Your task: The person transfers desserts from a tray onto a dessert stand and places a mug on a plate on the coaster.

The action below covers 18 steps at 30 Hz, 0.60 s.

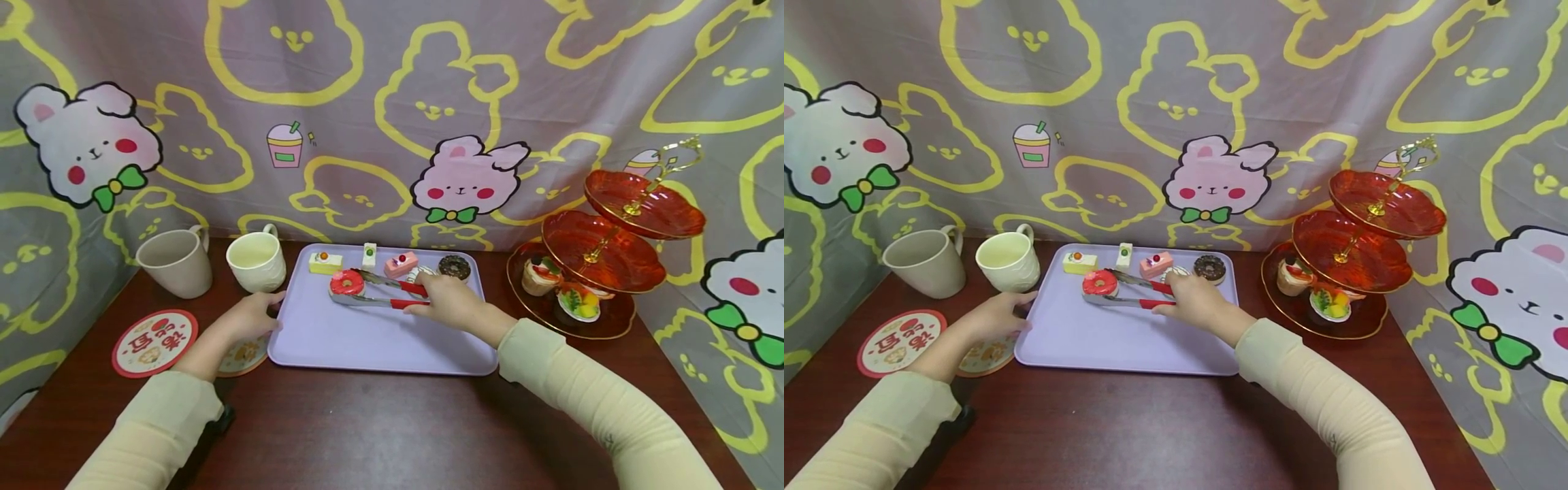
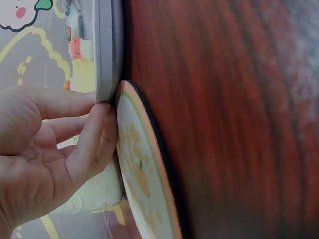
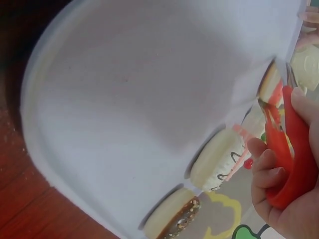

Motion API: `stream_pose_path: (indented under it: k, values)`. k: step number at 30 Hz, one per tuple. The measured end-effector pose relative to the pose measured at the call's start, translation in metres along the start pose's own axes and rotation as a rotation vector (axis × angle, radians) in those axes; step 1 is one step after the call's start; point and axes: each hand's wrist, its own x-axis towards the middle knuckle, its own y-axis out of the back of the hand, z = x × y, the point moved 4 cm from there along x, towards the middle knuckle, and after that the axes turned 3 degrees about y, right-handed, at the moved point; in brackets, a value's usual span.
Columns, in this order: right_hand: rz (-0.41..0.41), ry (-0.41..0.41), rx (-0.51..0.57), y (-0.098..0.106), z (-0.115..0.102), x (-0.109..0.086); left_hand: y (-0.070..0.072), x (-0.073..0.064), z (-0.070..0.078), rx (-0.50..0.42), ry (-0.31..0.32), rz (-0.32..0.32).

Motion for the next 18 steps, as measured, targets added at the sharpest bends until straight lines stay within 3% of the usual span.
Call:
stream_pose_path:
  k: [18]
  values:
    - [0.068,0.020,-0.009,0.0041,-0.0032,-0.0065,0.0002,-0.0031,0.0025,0.005,-0.022,0.015]
